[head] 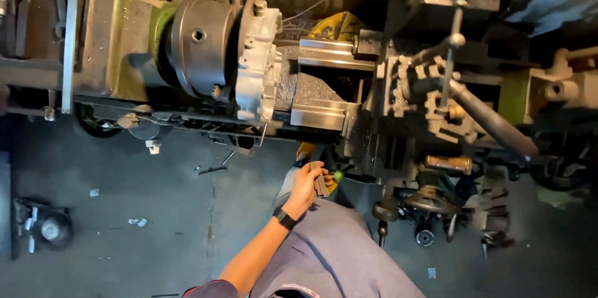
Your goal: The person operates a metal lathe, adjusting the tool post and manipulating a metal workpiece. They use a file to smooth the workpiece and repeatedly adjust the lathe controls. The person also handles a metal bar and a file, placing them on the lathe bed.
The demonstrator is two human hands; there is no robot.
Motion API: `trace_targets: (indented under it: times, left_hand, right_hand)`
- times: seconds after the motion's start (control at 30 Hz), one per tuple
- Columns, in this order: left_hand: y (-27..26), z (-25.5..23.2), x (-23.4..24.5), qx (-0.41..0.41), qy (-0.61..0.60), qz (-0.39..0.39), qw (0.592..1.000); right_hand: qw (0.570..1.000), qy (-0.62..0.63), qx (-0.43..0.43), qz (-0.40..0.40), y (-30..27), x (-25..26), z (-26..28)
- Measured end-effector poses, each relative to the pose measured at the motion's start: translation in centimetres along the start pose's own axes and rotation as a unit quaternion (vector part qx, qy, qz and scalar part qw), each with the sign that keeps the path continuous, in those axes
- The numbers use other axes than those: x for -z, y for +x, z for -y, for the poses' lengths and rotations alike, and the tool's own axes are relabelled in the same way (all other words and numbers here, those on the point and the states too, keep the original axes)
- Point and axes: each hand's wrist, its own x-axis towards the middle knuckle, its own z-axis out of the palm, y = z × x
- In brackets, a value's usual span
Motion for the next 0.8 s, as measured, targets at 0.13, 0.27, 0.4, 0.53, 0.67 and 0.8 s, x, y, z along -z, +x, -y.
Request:
trace_targets:
  times: [0.13,0.27,0.4,0.53,0.67,0.8]
  left_hand:
    - [-3.1,-0.9,-1.6,-0.05,0.031,0.059,0.996]
    - [-4.1,-0.4,-4.5,-0.113,-0.019,0.099,0.988]
    - [-5.9,-0.1,-7.0,-0.095,0.003,0.144,0.985]
    - [-7.9,0.8,-7.9,-0.061,-0.043,0.179,0.981]
    - [-9.9,0.9,-8.1,-0.08,-0.001,0.174,0.981]
    - [-8.4,3.5,-5.1,-0.085,0.036,0.16,0.983]
  right_hand:
    - [0.996,0.078,0.039,-0.014,-3.4,-10.7,1.0]
    - [0.987,0.146,0.063,-0.035,-5.0,-19.4,4.0]
    - [0.992,0.07,0.004,-0.107,-3.3,-28.8,8.1]
    - [0.987,0.087,-0.067,-0.115,-2.0,-33.4,8.9]
    - [0.99,0.089,-0.082,-0.075,-1.3,-36.0,9.6]
    - [0.993,0.083,-0.08,-0.031,-1.2,-36.6,6.3]
